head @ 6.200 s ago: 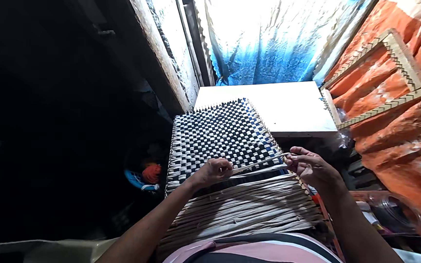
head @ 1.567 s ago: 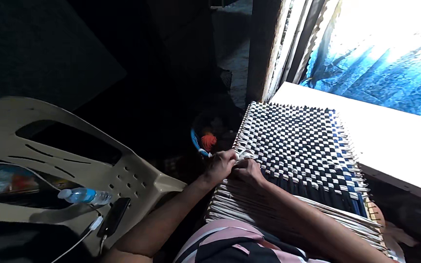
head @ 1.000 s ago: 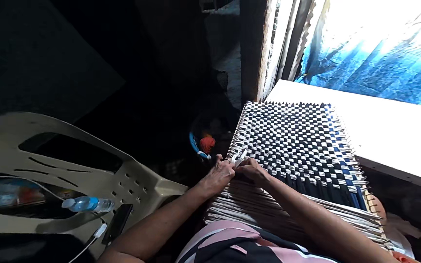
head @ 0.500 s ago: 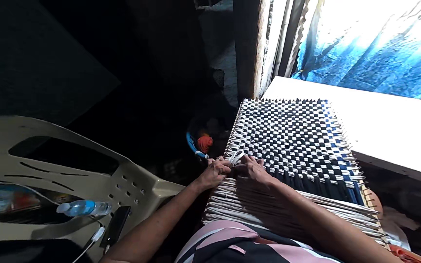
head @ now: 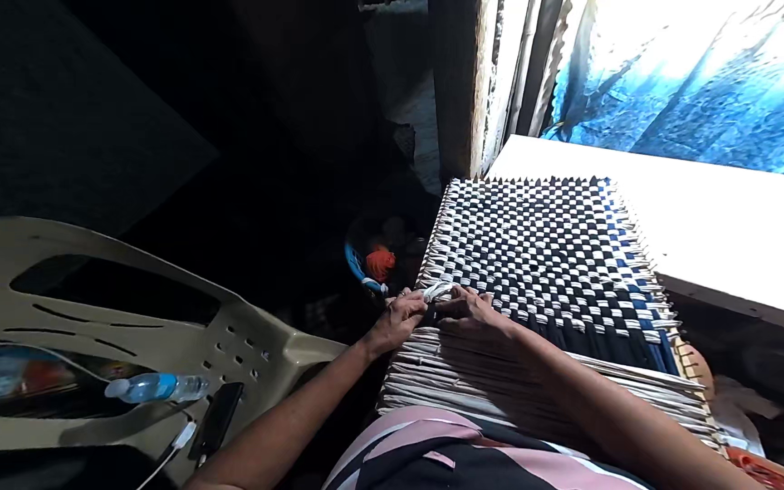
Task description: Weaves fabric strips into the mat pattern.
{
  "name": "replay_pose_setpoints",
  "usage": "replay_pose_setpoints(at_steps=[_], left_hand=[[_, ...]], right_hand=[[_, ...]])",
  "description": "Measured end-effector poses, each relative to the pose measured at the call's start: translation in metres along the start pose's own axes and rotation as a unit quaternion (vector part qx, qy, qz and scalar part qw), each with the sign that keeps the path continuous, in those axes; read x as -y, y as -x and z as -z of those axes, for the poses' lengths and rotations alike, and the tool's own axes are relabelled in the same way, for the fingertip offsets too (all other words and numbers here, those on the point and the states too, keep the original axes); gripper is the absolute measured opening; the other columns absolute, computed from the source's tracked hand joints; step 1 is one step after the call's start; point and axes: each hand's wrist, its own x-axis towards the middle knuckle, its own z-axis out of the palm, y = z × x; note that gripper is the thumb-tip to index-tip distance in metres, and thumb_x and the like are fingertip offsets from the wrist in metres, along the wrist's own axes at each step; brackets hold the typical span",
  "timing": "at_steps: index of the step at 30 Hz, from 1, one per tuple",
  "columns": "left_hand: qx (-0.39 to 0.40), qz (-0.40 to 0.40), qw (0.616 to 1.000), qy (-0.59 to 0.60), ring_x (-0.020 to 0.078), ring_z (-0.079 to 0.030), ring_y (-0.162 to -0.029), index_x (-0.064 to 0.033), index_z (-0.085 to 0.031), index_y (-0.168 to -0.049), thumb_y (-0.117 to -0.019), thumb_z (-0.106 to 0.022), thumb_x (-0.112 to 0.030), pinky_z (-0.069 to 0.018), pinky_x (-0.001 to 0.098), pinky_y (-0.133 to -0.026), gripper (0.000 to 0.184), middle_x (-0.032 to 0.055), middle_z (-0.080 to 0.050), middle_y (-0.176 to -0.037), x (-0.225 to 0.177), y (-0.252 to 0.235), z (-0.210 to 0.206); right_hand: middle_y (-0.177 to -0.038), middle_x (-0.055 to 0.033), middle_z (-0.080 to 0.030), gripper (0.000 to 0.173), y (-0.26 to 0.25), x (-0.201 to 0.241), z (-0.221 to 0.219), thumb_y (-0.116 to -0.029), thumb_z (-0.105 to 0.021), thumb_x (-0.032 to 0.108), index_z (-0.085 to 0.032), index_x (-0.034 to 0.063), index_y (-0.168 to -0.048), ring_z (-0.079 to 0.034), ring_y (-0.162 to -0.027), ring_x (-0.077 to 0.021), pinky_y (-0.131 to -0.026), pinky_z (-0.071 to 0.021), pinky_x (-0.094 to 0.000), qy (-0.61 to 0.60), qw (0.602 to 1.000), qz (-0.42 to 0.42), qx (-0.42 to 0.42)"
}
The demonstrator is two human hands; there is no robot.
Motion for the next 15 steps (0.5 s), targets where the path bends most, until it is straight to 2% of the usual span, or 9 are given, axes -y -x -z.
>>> replay_pose_setpoints(at_steps=[4,7,9,12,13,15], left_hand=[[-0.017,-0.008,1.0,0.008,0.0216,-0.059,-0.105,0.0037,-0.074,-0.093,-0.0976,-0.052,-0.006,-0.0412,0.0408,-0.102,0.024,0.012,-0.068,-0.1,0.002,0.0,-0.004],[-0.02,-0.013,0.999,-0.035,0.0255,-0.059,-0.104,0.002,-0.074,-0.095,-0.099,-0.052,-0.009,-0.0377,0.0493,-0.101,0.025,0.0127,-0.068,-0.099,0.001,0.0,-0.005],[-0.039,-0.017,0.997,-0.071,0.0274,-0.062,-0.103,0.0001,-0.075,-0.097,-0.0987,-0.055,-0.011,-0.0361,0.0545,-0.101,0.023,0.0132,-0.07,-0.099,0.001,0.001,-0.007],[-0.086,-0.011,0.99,-0.11,0.0224,-0.067,-0.098,-0.0081,-0.077,-0.1,-0.0961,-0.064,-0.017,-0.0361,0.0557,-0.103,0.016,0.0058,-0.074,-0.097,-0.001,0.002,-0.007],[-0.082,-0.006,0.989,-0.124,0.0229,-0.067,-0.098,-0.009,-0.077,-0.1,-0.0956,-0.065,-0.017,-0.0344,0.0565,-0.104,0.015,0.0052,-0.075,-0.098,-0.004,0.002,-0.006],[-0.053,-0.002,0.987,-0.149,0.0267,-0.067,-0.101,-0.008,-0.077,-0.102,-0.096,-0.065,-0.015,-0.0326,0.0592,-0.104,0.015,0.007,-0.075,-0.1,-0.012,0.002,-0.004]], right_hand=[[-0.148,-0.017,-0.05,0.043,-0.004,0.004,-0.003,-0.0955,-0.066,0.046,-0.072,0.0193,-0.128,-0.04,-0.139,-0.0376,-0.108,-0.0213,-0.0706,-0.002,1.0,-0.027,-0.006],[-0.148,-0.0169,-0.049,0.043,-0.008,0.009,-0.006,-0.095,-0.069,0.044,-0.07,0.018,-0.129,-0.04,-0.14,-0.0372,-0.107,-0.0248,-0.0699,0.043,0.997,-0.058,-0.005],[-0.144,-0.0157,-0.052,0.041,-0.009,0.012,-0.015,-0.0904,-0.072,0.043,-0.073,0.0183,-0.123,-0.042,-0.138,-0.0373,-0.103,-0.029,-0.0703,0.095,0.993,-0.065,-0.036],[-0.135,-0.0149,-0.056,0.031,-0.004,0.011,-0.03,-0.0883,-0.068,0.042,-0.079,0.0195,-0.107,-0.045,-0.131,-0.0364,-0.099,-0.0316,-0.0655,0.104,0.988,-0.035,-0.112],[-0.134,-0.0147,-0.057,0.028,-0.002,0.011,-0.032,-0.088,-0.068,0.039,-0.079,0.0191,-0.104,-0.047,-0.129,-0.036,-0.099,-0.0318,-0.0648,0.089,0.986,-0.025,-0.136],[-0.134,-0.0177,-0.06,0.029,0.001,0.008,-0.035,-0.0858,-0.073,0.036,-0.08,0.0171,-0.107,-0.05,-0.128,-0.0383,-0.1,-0.0318,-0.0661,0.065,0.983,-0.002,-0.169]])
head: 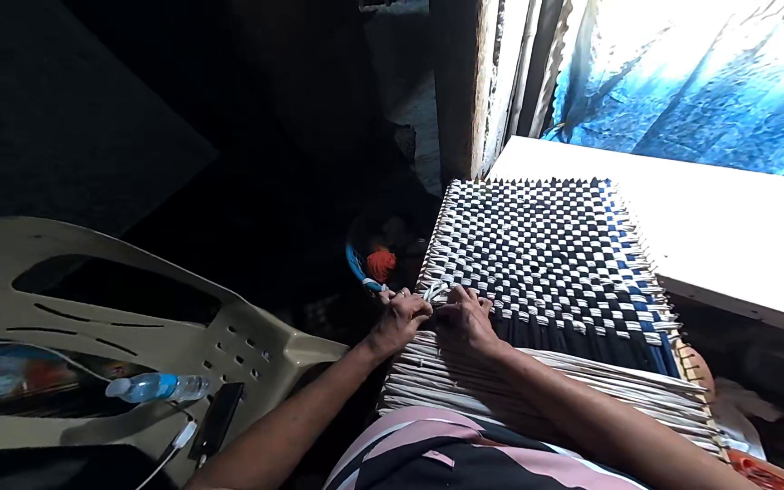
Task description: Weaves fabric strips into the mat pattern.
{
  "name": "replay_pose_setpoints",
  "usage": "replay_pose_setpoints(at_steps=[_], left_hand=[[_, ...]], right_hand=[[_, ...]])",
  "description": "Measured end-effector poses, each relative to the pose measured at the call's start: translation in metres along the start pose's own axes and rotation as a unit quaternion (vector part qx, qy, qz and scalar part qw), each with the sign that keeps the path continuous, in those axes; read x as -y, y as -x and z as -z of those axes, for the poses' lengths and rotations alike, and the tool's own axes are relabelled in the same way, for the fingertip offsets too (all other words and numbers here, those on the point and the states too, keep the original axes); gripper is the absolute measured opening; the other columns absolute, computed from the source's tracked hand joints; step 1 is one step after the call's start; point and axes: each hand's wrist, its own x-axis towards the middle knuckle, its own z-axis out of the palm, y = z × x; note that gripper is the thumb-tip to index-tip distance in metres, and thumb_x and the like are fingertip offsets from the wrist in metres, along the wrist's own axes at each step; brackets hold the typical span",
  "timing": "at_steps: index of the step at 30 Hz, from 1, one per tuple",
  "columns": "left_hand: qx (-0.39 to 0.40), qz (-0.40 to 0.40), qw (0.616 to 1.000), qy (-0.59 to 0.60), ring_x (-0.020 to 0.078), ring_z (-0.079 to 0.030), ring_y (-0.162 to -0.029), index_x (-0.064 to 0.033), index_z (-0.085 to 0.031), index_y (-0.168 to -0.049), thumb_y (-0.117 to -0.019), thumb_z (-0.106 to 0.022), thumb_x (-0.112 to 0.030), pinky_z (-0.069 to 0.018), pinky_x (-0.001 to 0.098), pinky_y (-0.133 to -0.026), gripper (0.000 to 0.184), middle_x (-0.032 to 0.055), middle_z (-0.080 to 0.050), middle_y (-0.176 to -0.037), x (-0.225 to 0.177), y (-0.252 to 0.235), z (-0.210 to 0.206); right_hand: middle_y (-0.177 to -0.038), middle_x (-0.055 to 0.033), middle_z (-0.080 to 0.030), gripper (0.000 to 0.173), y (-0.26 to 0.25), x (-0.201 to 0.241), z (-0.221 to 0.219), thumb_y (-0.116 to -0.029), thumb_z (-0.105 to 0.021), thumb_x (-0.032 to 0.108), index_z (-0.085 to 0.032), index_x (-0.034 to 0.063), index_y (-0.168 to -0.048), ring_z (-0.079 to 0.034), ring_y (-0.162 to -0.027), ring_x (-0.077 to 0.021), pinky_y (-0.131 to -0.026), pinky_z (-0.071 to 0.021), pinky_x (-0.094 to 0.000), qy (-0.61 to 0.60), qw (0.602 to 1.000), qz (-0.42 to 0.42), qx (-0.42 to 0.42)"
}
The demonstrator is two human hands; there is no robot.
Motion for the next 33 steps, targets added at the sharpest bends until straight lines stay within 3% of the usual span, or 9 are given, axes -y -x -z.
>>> replay_pose_setpoints(at_steps=[8,13,18,21,24,26,29,31,33], left_hand=[[0.052,-0.008,0.998,0.019,0.0257,-0.063,-0.098,-0.0051,-0.071,-0.1,-0.0972,-0.057,-0.01,-0.0298,0.0555,-0.105,0.015,0.0096,-0.07,-0.094,-0.006,-0.005,0.005],[0.012,0.012,0.995,0.1,0.0173,-0.063,-0.101,-0.0065,-0.074,-0.098,-0.0944,-0.06,-0.009,-0.033,0.0513,-0.106,0.014,0.0033,-0.072,-0.095,0.002,-0.002,0.002],[-0.04,0.001,0.997,0.061,0.0195,-0.065,-0.098,-0.007,-0.075,-0.095,-0.09,-0.066,-0.007,-0.0315,0.0523,-0.106,0.011,0.0052,-0.072,-0.093,-0.002,0.003,-0.002],[-0.043,-0.012,0.999,0.01,0.0246,-0.065,-0.094,-0.0076,-0.075,-0.094,-0.0881,-0.066,-0.007,-0.0323,0.0545,-0.104,0.011,0.0081,-0.072,-0.09,-0.006,0.003,-0.002],[-0.016,-0.004,1.0,0.024,0.0235,-0.065,-0.097,-0.0081,-0.075,-0.095,-0.0904,-0.065,-0.011,-0.0319,0.0546,-0.106,0.011,0.0067,-0.072,-0.092,-0.003,0.002,-0.002],[-0.012,0.002,0.999,0.044,0.0219,-0.064,-0.097,-0.0074,-0.074,-0.096,-0.0914,-0.065,-0.011,-0.0317,0.0531,-0.106,0.011,0.0062,-0.072,-0.092,-0.002,0.001,-0.003],[-0.026,0.007,0.998,0.06,0.0196,-0.064,-0.096,-0.0064,-0.074,-0.095,-0.0903,-0.066,-0.009,-0.033,0.0512,-0.105,0.009,0.0052,-0.071,-0.092,0.0,0.002,-0.005],[-0.038,0.006,0.997,0.071,0.0187,-0.064,-0.096,-0.0057,-0.073,-0.094,-0.0905,-0.067,-0.009,-0.0335,0.0505,-0.104,0.008,0.005,-0.071,-0.091,0.0,0.003,-0.006],[-0.046,0.008,0.996,0.08,0.0164,-0.064,-0.095,-0.0063,-0.072,-0.095,-0.0916,-0.067,-0.012,-0.0335,0.049,-0.104,0.008,0.0034,-0.071,-0.091,0.0,0.003,-0.006]], right_hand=[[-0.128,-0.0165,-0.063,0.033,0.001,-0.006,-0.006,-0.086,-0.072,0.041,-0.081,0.0214,-0.112,-0.053,-0.122,-0.0339,-0.102,-0.0311,-0.0601,0.0,1.0,0.003,-0.027],[-0.128,-0.0104,-0.068,0.02,0.007,-0.01,-0.021,-0.0904,-0.067,0.034,-0.079,0.0173,-0.088,-0.057,-0.126,-0.0351,-0.105,-0.0319,-0.0671,0.053,0.968,0.14,-0.2],[-0.117,-0.0089,-0.072,0.018,0.011,-0.003,-0.021,-0.0952,-0.062,0.022,-0.077,0.0133,-0.09,-0.064,-0.112,-0.0308,-0.101,-0.0367,-0.0611,0.131,0.932,0.202,-0.272],[-0.105,-0.0097,-0.069,0.018,0.017,0.008,-0.015,-0.0911,-0.062,0.024,-0.072,0.0108,-0.083,-0.064,-0.104,-0.0306,-0.095,-0.0399,-0.0576,0.113,0.951,0.161,-0.238],[-0.119,-0.0181,-0.064,0.031,0.019,0.017,-0.002,-0.0906,-0.06,0.031,-0.073,0.0031,-0.092,-0.056,-0.12,-0.0365,-0.097,-0.0362,-0.0625,0.002,0.997,0.015,-0.077],[-0.125,-0.0202,-0.062,0.034,0.017,0.019,0.004,-0.0944,-0.058,0.031,-0.073,0.0007,-0.098,-0.054,-0.125,-0.0366,-0.101,-0.0343,-0.063,-0.009,1.0,-0.012,-0.027],[-0.114,-0.0162,-0.069,0.022,0.019,0.011,-0.005,-0.0921,-0.061,0.022,-0.072,0.0033,-0.092,-0.063,-0.112,-0.034,-0.091,-0.0416,-0.0582,-0.007,0.989,0.088,-0.116],[-0.107,-0.0159,-0.071,0.022,0.019,0.005,-0.01,-0.0925,-0.059,0.018,-0.072,-0.0003,-0.093,-0.065,-0.104,-0.0291,-0.09,-0.0445,-0.0541,-0.123,0.981,0.089,-0.124],[-0.093,-0.0095,-0.07,0.023,0.018,0.004,-0.008,-0.0949,-0.059,0.018,-0.072,-0.0014,-0.093,-0.065,-0.087,-0.0143,-0.081,-0.0514,-0.0359,-0.245,0.963,0.047,-0.101]])
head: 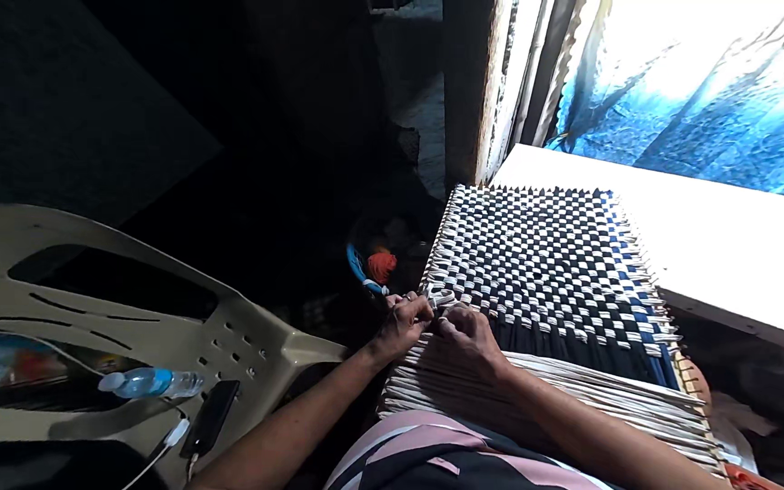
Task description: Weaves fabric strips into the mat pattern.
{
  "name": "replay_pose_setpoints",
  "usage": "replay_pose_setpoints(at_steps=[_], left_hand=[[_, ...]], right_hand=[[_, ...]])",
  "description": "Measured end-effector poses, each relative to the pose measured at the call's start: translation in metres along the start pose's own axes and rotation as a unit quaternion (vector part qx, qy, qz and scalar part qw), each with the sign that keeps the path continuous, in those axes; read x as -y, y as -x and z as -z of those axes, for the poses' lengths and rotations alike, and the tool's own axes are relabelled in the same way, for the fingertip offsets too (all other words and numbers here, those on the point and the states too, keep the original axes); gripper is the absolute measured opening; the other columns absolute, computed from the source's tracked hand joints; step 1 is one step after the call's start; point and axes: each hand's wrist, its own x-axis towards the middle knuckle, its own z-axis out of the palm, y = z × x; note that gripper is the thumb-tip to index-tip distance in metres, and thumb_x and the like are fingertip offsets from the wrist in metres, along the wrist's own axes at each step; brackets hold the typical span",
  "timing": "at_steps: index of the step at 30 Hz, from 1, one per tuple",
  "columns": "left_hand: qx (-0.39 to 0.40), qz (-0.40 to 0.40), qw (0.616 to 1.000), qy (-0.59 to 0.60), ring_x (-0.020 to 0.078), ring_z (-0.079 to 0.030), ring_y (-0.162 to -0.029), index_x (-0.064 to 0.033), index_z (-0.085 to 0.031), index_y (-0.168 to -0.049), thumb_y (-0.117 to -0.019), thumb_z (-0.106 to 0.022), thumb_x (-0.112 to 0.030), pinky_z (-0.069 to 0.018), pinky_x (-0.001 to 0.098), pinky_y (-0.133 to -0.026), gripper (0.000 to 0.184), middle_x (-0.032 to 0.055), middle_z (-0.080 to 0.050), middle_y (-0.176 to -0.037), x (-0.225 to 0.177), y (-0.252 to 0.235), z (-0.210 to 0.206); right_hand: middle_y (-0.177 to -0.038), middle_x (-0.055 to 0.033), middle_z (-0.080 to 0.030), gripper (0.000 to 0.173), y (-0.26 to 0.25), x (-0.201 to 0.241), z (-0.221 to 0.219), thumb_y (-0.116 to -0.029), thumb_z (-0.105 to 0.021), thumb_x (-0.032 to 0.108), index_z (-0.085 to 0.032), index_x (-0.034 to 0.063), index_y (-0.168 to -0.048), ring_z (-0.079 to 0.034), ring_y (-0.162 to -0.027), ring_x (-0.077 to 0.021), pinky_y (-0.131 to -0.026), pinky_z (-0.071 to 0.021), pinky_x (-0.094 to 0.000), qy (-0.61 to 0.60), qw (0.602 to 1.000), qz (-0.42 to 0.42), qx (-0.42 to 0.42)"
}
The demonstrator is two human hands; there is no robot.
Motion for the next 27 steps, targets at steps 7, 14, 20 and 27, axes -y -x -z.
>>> replay_pose_setpoints(at_steps=[7,14,20,27], left_hand=[[-0.006,0.013,0.999,0.038,0.0137,-0.066,-0.092,-0.0034,-0.065,-0.1,-0.0888,-0.068,-0.009,-0.0382,0.0495,-0.104,0.013,0.0033,-0.071,-0.09,0.005,0.0,-0.004],[0.0,0.03,0.995,0.098,0.013,-0.067,-0.092,-0.0005,-0.064,-0.103,-0.0888,-0.067,-0.007,-0.0477,0.042,-0.096,0.016,0.0046,-0.071,-0.094,0.005,-0.001,-0.003],[-0.003,0.038,0.995,0.091,0.0119,-0.068,-0.09,0.0008,-0.064,-0.104,-0.0886,-0.068,-0.007,-0.0517,0.0378,-0.094,0.018,0.0058,-0.071,-0.094,0.002,-0.001,-0.003],[-0.003,0.016,1.0,-0.017,0.0181,-0.068,-0.096,-0.0029,-0.066,-0.106,-0.0895,-0.069,-0.011,-0.0355,0.053,-0.107,0.019,0.0058,-0.073,-0.094,-0.005,0.001,0.001]], right_hand=[[-0.07,0.0012,-0.056,0.023,-0.011,0.014,0.023,-0.1016,-0.054,0.021,-0.062,0.0074,-0.085,-0.054,-0.062,-0.0087,-0.061,-0.0462,-0.0283,-0.022,0.988,-0.096,0.121],[-0.097,-0.0068,-0.068,0.027,-0.005,0.002,0.013,-0.1014,-0.055,0.025,-0.069,0.0023,-0.104,-0.064,-0.094,-0.0144,-0.09,-0.0501,-0.0411,0.007,0.999,0.004,0.041],[-0.092,-0.0085,-0.066,0.029,-0.01,0.011,0.018,-0.1021,-0.054,0.028,-0.065,0.0007,-0.107,-0.063,-0.086,-0.0167,-0.084,-0.0516,-0.0403,0.014,0.992,-0.09,0.088],[-0.088,-0.0111,-0.065,0.037,-0.017,0.054,0.063,-0.1054,-0.054,0.036,-0.069,0.0026,-0.098,-0.062,-0.086,-0.0235,-0.089,-0.0454,-0.0505,0.17,0.947,-0.076,0.263]])
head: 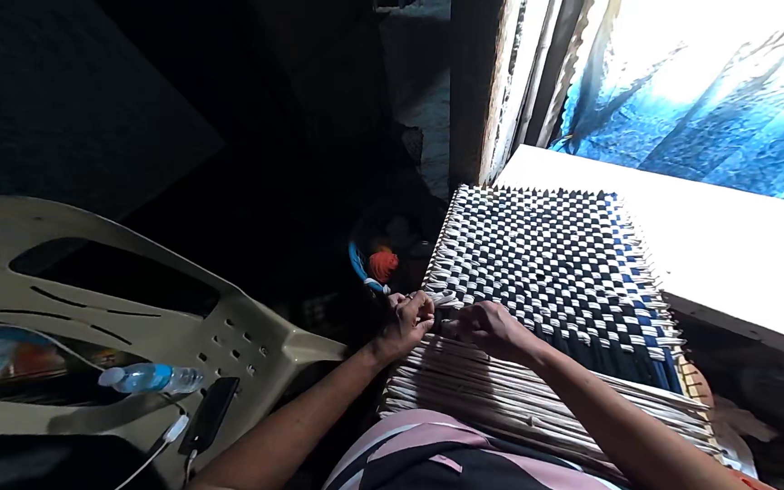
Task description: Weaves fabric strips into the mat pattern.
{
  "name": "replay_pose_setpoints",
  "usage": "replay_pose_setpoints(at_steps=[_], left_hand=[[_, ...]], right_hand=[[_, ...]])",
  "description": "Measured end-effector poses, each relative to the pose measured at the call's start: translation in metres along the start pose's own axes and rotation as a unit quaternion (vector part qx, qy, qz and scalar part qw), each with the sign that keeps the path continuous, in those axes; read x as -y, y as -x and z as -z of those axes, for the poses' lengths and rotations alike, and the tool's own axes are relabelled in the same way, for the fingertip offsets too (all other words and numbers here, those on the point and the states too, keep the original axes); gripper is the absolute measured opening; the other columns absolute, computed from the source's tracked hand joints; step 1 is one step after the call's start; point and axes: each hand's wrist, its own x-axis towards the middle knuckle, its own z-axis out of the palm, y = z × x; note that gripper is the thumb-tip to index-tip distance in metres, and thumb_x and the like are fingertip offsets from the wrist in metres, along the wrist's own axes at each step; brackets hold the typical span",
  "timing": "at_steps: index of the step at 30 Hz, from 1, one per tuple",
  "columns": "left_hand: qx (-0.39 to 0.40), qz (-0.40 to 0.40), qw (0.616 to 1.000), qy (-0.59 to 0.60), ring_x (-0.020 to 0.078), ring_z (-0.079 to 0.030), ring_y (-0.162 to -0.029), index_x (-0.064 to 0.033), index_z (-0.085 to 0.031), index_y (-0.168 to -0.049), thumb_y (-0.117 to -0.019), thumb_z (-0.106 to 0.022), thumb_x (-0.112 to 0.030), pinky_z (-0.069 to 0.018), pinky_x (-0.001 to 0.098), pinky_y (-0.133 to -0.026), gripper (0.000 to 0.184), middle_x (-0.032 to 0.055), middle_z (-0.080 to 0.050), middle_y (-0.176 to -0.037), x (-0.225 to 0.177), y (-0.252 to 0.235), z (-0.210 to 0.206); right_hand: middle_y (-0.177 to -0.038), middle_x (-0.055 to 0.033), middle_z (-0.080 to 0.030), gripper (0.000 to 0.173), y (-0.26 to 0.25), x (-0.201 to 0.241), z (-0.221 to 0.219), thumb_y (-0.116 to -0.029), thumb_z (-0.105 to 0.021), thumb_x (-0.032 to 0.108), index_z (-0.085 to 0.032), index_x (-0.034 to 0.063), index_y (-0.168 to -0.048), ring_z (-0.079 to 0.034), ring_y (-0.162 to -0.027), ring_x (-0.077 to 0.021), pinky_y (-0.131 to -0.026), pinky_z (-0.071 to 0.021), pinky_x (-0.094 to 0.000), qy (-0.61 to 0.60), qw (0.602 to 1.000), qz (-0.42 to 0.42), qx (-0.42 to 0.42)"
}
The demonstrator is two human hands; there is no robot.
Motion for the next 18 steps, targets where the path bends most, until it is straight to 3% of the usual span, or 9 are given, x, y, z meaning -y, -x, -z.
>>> replay_pose_setpoints(at_steps=[2,4,7,11,18], left_hand=[[0.018,-0.016,0.999,-0.035,0.0195,-0.068,-0.098,-0.0045,-0.066,-0.107,-0.0909,-0.067,-0.012,-0.0337,0.0537,-0.108,0.018,0.0061,-0.073,-0.097,-0.004,0.0,0.005],[0.046,-0.031,0.997,-0.057,0.0225,-0.068,-0.099,-0.0043,-0.066,-0.108,-0.0918,-0.065,-0.011,-0.0314,0.0567,-0.11,0.018,0.0082,-0.072,-0.098,-0.01,0.002,0.011],[0.071,-0.06,0.993,-0.072,0.025,-0.068,-0.097,-0.0038,-0.065,-0.112,-0.0915,-0.063,-0.009,-0.0313,0.06,-0.109,0.021,0.0094,-0.071,-0.097,-0.013,0.007,0.014],[0.132,-0.05,0.987,-0.078,0.028,-0.067,-0.106,-0.0043,-0.062,-0.119,-0.0936,-0.061,-0.007,-0.0281,0.0622,-0.111,0.026,0.0118,-0.071,-0.105,-0.015,0.0,0.015],[0.167,-0.069,0.975,-0.129,0.0346,-0.065,-0.111,-0.0041,-0.063,-0.119,-0.0911,-0.064,-0.004,-0.0279,0.0654,-0.111,0.028,0.0161,-0.07,-0.112,-0.019,-0.017,0.014]], right_hand=[[-0.076,-0.0019,-0.058,0.03,0.009,-0.007,-0.001,-0.1048,-0.055,0.03,-0.067,0.0043,-0.095,-0.055,-0.068,-0.01,-0.068,-0.0476,-0.0327,-0.064,0.996,0.053,-0.01],[-0.078,-0.0035,-0.059,0.023,0.018,-0.013,-0.003,-0.104,-0.056,0.019,-0.067,0.0007,-0.097,-0.054,-0.068,-0.0081,-0.067,-0.047,-0.0286,-0.092,0.993,0.077,0.016],[-0.083,-0.0084,-0.062,0.021,0.028,-0.022,-0.008,-0.1037,-0.055,0.016,-0.067,-0.0002,-0.098,-0.058,-0.075,-0.0152,-0.073,-0.049,-0.0372,-0.047,0.997,0.05,0.031],[-0.09,-0.0114,-0.068,0.024,0.031,-0.034,0.006,-0.1037,-0.056,0.022,-0.071,0.0041,-0.102,-0.065,-0.084,-0.0236,-0.08,-0.0522,-0.0491,0.006,1.0,-0.026,-0.017],[-0.101,-0.0134,-0.071,0.019,0.045,-0.072,0.044,-0.1026,-0.06,0.019,-0.073,0.0057,-0.105,-0.066,-0.096,-0.0265,-0.088,-0.0505,-0.0538,0.001,0.982,-0.153,-0.114]])
